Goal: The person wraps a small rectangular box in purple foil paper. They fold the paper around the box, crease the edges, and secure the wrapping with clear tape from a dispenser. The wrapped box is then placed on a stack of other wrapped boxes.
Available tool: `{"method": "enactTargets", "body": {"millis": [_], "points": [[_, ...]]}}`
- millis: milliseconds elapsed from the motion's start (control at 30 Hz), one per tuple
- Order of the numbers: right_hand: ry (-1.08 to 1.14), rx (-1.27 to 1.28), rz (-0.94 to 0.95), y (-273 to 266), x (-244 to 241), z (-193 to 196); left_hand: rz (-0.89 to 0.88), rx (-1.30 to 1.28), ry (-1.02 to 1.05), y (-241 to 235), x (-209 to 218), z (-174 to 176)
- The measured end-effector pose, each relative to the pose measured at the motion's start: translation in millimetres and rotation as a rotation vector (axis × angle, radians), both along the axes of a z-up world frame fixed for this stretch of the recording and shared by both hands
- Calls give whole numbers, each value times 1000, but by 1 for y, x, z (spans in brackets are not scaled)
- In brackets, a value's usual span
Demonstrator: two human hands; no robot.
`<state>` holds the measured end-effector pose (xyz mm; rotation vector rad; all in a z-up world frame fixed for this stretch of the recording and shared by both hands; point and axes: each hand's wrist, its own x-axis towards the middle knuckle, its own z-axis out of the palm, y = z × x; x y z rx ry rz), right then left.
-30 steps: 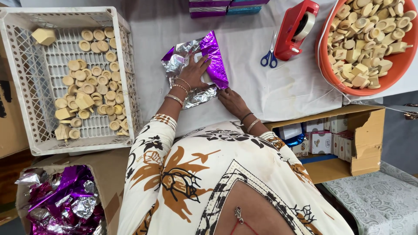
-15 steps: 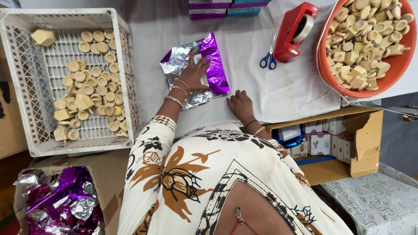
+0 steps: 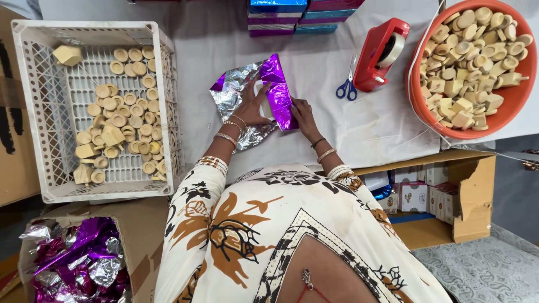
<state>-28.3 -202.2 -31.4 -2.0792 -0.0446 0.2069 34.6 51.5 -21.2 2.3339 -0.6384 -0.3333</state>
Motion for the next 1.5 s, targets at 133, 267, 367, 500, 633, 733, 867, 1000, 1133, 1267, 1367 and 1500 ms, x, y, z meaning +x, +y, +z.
{"method": "enactTargets", "body": {"millis": [133, 267, 367, 500, 633, 733, 867, 1000, 1133, 1267, 1367, 1500], "points": [[-50, -64, 36, 2, -3, -4, 11, 21, 64, -2, -5, -10], [-50, -198, -16, 20, -6, 10, 16, -1, 40, -3, -6, 8], [-227, -322, 29, 36, -7, 30, 14, 24, 61, -2, -6, 8], [-394, -611, 223, 53, -5, 37, 34, -17, 137, 1, -10, 6], [-359, -541, 283, 60, -5, 45, 22, 3, 81, 2, -11, -6], [-339, -502, 281, 58, -2, 46, 28, 38, 115, 2, -11, 0], [-187, -207, 276, 48, 6, 48, 11, 3, 67, 4, -13, 7], [6, 210, 175, 33, 20, 52, 3, 22, 118, 4, -13, 21], [31, 188, 137, 30, 26, 57, -8, 21, 72, 3, -14, 19], [26, 125, 212, 34, 23, 71, -12, 14, 28, 2, -16, 16], [7, 73, 231, 37, 20, 78, -25, 84, -38, 2, -20, 35], [-19, -2, 219, 40, 18, 71, -63, 153, -268, -3, -25, 38]]}}
